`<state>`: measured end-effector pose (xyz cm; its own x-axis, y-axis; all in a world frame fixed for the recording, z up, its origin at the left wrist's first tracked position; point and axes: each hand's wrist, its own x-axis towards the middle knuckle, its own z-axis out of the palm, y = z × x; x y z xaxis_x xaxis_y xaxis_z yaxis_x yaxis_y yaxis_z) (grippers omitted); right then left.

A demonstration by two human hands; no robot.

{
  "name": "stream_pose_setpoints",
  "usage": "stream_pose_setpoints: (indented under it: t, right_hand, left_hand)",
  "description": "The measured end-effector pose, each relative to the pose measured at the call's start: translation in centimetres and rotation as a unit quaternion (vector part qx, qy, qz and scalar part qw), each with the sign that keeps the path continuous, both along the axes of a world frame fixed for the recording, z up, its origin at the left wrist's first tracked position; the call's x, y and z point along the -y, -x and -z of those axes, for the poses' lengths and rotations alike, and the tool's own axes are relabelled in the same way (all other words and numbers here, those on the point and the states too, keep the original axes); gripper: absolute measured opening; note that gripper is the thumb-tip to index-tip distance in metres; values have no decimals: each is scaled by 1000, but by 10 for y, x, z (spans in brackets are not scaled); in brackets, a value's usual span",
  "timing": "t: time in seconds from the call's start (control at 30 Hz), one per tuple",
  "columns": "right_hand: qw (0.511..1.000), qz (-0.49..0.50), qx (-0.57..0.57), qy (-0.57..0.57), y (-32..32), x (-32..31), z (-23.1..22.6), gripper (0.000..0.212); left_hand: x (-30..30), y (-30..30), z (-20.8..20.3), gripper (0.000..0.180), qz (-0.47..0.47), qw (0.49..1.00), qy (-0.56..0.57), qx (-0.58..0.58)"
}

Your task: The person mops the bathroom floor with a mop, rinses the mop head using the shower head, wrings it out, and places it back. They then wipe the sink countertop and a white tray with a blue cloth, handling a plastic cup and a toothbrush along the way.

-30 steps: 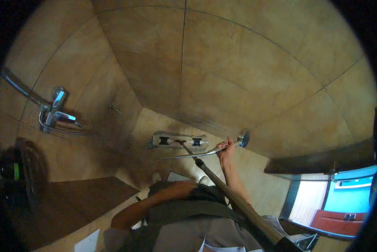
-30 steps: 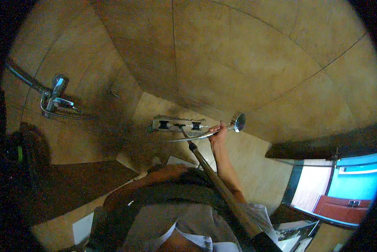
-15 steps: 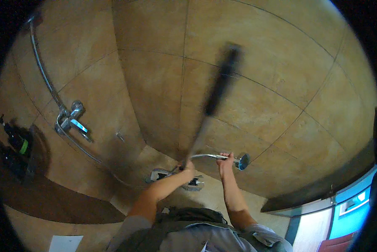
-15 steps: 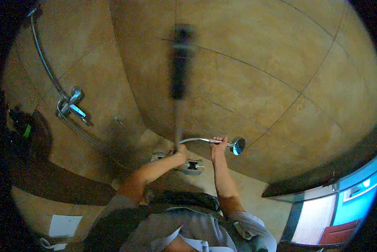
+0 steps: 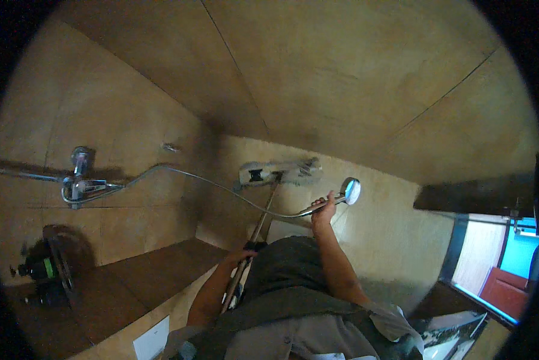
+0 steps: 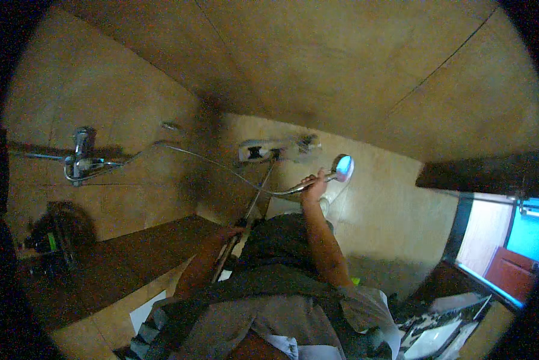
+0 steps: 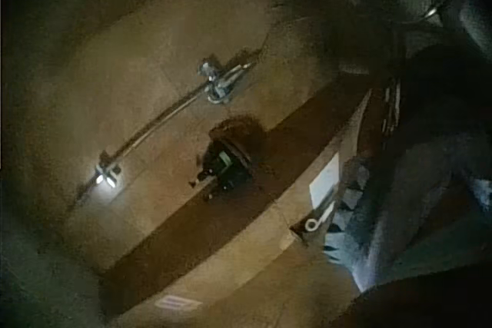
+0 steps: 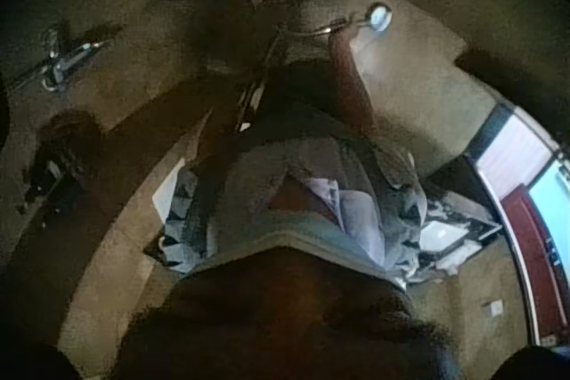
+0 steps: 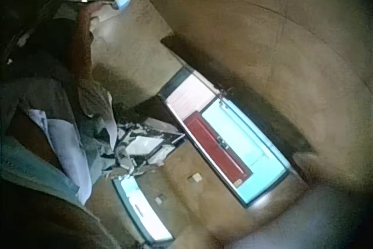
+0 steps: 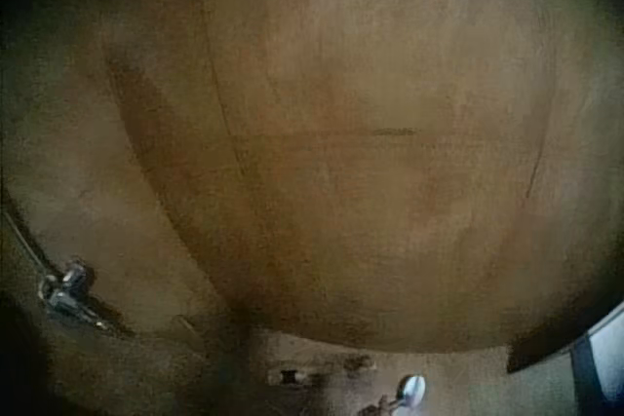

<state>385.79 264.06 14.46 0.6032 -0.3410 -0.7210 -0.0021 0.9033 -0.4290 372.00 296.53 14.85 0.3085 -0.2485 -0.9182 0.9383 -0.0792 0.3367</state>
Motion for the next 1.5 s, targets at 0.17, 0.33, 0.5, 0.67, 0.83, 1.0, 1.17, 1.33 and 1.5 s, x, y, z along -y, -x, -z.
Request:
stream_pose_setpoints:
  t: [0.17, 0.33, 0.5, 0.67, 0.83, 1.0, 1.17, 1.33, 1.5]
  right_hand:
    - [992, 107, 34, -57, 44, 24, 1, 31]
    - [998, -54, -3, -34, 67, 44, -36, 28]
    - [991, -129, 5, 37, 83, 54, -75, 28]
    - [993, -113, -3, 47, 75, 69, -71, 25]
    - [993, -100, -39, 42, 54, 102, -61, 21]
    - [989, -106, -100, 30, 33, 139, -70, 23]
    - [987, -146, -62, 41, 19, 139, -61, 27]
    - [992, -119, -25, 16, 25, 135, -55, 26]
    - [999, -38, 9, 15, 31, 143, -51, 22]
  left_hand:
    - [35, -42, -56, 17, -226, 928, 269, -124]
    - [38, -52, -77, 22, -150, 912, 331, -189]
    - [67, -54, -85, 23, -83, 937, 292, -176]
    - [135, -97, -82, 21, -16, 972, 231, -46]
    - [169, -117, -63, 22, -29, 986, 160, -35]
    - [160, -108, -55, 22, 36, 974, 225, 4]
    - [165, -115, -37, 21, -52, 976, 202, -65]
    - [162, -121, -16, 21, -22, 953, 296, -56]
    - [164, -135, -26, 22, -45, 971, 231, -32]
